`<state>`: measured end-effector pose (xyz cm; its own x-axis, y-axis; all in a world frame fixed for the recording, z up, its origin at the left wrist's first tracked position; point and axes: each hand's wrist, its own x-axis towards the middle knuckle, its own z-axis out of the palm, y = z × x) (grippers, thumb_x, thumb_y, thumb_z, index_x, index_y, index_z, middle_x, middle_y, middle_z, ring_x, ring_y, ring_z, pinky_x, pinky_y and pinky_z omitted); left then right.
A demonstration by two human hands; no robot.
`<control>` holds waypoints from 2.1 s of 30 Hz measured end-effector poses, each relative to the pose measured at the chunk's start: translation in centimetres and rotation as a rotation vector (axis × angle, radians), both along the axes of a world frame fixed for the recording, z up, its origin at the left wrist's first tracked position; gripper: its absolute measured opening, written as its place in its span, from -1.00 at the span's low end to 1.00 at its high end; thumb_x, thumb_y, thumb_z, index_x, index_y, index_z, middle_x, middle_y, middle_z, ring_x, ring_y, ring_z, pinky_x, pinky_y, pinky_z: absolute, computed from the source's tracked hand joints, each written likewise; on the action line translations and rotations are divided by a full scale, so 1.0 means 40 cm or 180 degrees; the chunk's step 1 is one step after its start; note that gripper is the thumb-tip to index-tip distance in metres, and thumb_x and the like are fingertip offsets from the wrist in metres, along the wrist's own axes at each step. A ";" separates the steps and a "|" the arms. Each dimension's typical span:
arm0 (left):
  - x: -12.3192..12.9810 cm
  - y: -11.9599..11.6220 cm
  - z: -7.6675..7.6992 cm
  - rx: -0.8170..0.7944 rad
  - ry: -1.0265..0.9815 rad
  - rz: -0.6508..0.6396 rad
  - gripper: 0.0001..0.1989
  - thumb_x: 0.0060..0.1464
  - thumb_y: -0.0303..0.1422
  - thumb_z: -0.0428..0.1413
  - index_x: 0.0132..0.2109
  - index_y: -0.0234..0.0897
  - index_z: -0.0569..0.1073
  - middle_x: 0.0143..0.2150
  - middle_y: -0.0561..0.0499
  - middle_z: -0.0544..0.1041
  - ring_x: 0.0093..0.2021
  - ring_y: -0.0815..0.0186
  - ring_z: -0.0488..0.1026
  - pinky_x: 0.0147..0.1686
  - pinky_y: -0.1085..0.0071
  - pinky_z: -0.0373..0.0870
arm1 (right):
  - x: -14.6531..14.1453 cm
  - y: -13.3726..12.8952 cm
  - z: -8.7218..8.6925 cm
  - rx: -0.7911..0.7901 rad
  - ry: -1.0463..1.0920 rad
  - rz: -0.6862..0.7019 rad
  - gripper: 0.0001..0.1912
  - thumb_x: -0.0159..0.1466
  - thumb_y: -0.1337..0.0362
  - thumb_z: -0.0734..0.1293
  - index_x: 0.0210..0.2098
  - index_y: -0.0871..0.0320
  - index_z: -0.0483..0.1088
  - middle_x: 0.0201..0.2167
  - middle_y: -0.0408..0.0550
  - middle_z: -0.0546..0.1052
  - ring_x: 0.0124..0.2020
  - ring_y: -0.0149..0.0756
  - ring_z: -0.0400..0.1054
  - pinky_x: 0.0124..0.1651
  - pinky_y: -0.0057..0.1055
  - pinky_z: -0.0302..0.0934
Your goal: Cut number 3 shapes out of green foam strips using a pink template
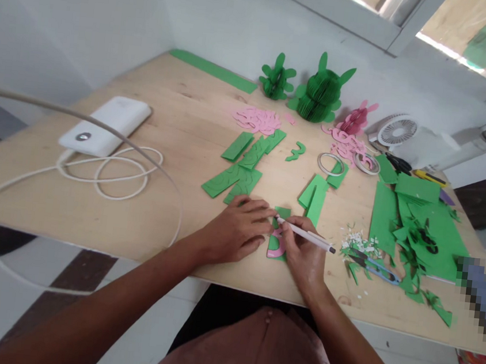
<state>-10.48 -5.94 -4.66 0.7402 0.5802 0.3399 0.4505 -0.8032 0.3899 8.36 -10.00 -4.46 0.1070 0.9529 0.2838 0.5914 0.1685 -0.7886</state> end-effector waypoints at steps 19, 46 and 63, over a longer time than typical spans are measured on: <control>0.000 -0.002 0.000 -0.0032 -0.0015 0.0017 -0.83 0.19 -0.41 0.00 -0.13 -0.19 0.46 0.20 -0.05 0.43 0.24 0.10 0.22 0.15 0.06 0.07 | 0.001 -0.003 -0.002 0.0016 -0.0028 -0.0029 -0.84 0.28 0.19 0.27 -0.36 0.12 0.41 -0.50 -0.14 0.49 -0.51 -0.37 0.33 -0.47 -0.47 0.21; 0.000 0.000 0.000 -0.0002 -0.0033 -0.0013 -0.82 0.19 -0.41 0.00 -0.10 -0.19 0.46 0.19 -0.05 0.44 0.23 0.11 0.24 0.12 0.08 0.06 | 0.011 -0.017 0.012 0.0023 -0.0338 -0.0097 -0.86 0.27 0.23 0.27 -0.39 0.12 0.40 -0.52 -0.16 0.47 -0.55 -0.40 0.28 -0.50 -0.49 0.16; 0.000 0.001 -0.005 -0.0046 -0.0002 -0.0011 -0.82 0.21 -0.40 0.00 -0.10 -0.19 0.46 0.21 -0.04 0.42 0.24 0.12 0.23 0.13 0.10 0.05 | 0.014 -0.029 0.025 0.0088 -0.0562 -0.0117 -0.84 0.28 0.24 0.28 -0.41 0.13 0.40 -0.56 -0.20 0.45 -0.60 -0.44 0.25 -0.51 -0.52 0.13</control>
<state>-10.48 -5.89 -4.87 0.7421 0.5823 0.3320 0.4474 -0.7991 0.4016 8.91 -11.18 -3.45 0.0878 0.9408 0.3274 0.7264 0.1645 -0.6673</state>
